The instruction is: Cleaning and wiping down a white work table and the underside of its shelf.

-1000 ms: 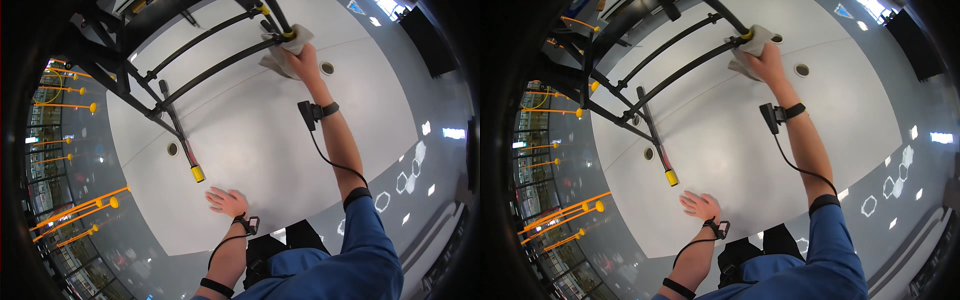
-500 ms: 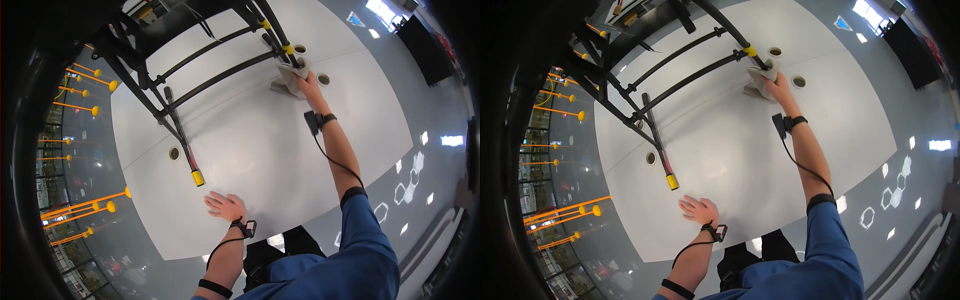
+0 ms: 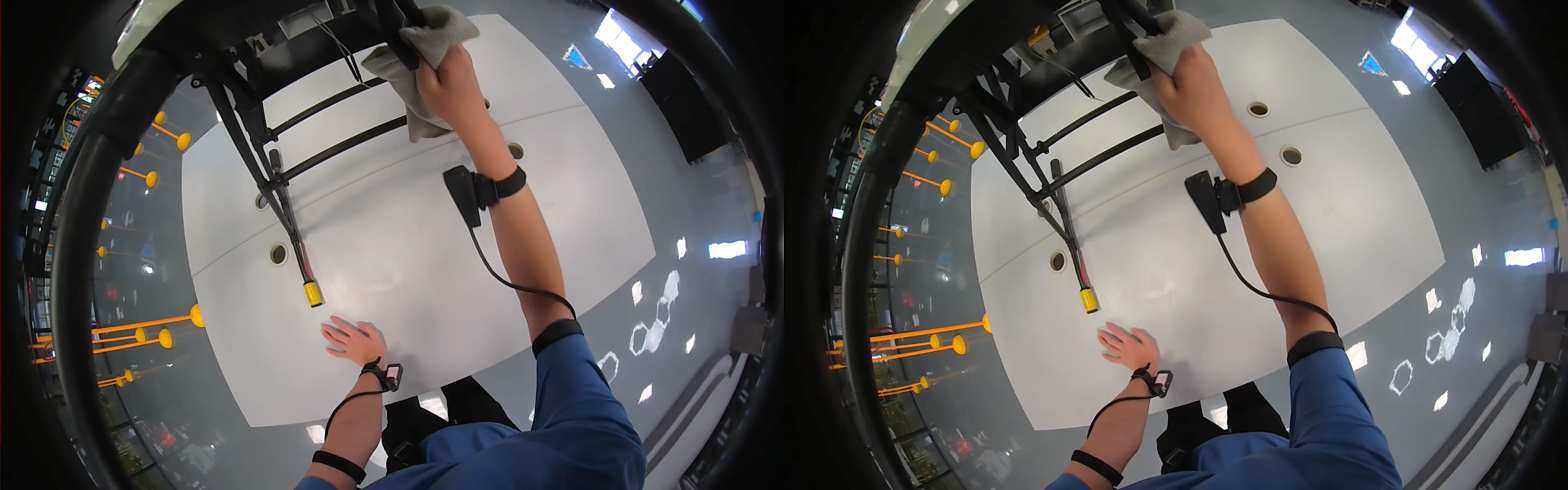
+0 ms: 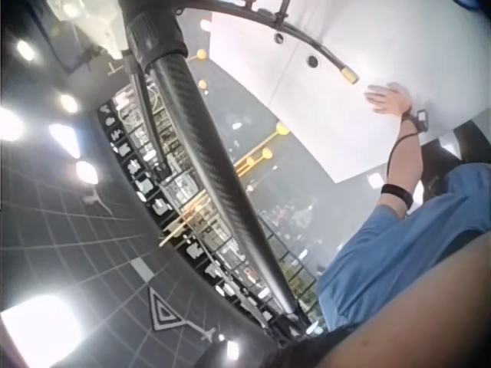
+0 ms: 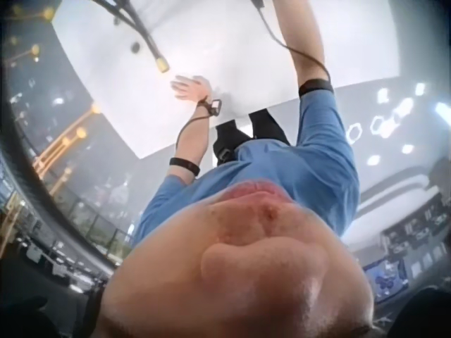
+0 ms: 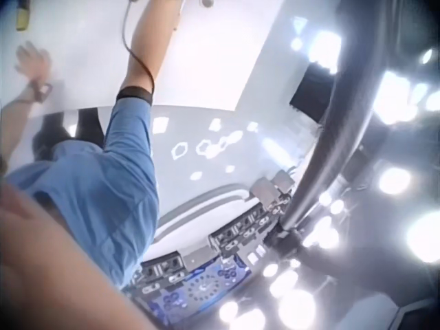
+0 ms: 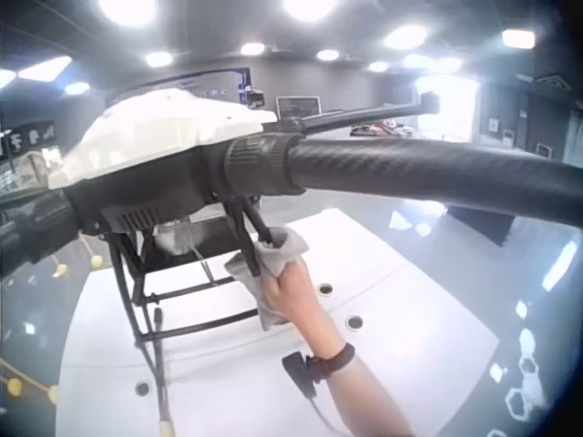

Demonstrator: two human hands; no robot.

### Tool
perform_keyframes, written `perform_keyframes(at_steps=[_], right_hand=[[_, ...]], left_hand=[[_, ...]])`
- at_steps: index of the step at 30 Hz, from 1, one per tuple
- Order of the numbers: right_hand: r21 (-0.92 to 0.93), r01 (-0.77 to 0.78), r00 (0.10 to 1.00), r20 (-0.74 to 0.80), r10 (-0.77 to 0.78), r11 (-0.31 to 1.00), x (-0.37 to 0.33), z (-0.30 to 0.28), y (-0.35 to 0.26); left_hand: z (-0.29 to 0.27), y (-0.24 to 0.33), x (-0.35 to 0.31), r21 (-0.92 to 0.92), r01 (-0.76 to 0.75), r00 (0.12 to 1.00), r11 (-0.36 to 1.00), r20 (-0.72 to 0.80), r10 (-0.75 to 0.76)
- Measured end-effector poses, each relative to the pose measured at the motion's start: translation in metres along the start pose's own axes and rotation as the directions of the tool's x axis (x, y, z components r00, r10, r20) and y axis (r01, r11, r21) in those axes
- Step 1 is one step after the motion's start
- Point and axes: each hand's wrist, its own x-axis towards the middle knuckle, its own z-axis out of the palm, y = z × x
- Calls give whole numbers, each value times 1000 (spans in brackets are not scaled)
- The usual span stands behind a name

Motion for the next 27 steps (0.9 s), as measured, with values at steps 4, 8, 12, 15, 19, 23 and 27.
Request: perform_keyframes(at_steps=[4, 8, 12, 15, 19, 23, 27], right_hand=[[-127, 82, 996, 38, -78, 988, -45, -7, 54], [-59, -3, 998, 58, 6, 998, -60, -14, 60], [-42, -123, 985, 120, 127, 992, -38, -22, 38], [7, -116, 982, 153, 113, 993, 5, -20, 2], [132, -16, 981, 194, -10, 991, 23, -21, -7], [-157, -37, 974, 214, 71, 987, -45, -29, 50], [-62, -80, 980, 179, 90, 995, -77, -19, 64]], left_hand=[[3, 2, 0, -25, -41, 997, 999, -73, 39], [2, 5, -2, -41, -36, 998, 998, -49, 34], [3, 2, 0, -26, -24, 999, 999, -28, 23], [2, -3, 0, -25, -22, 998, 999, -60, 21], [-2, 0, -1, -25, -12, 999, 1000, -40, 11], [-4, 8, -3, -38, -12, 1000, 999, -19, 11], [-2, 4, 0, -37, -9, 1000, 999, -28, 8]])
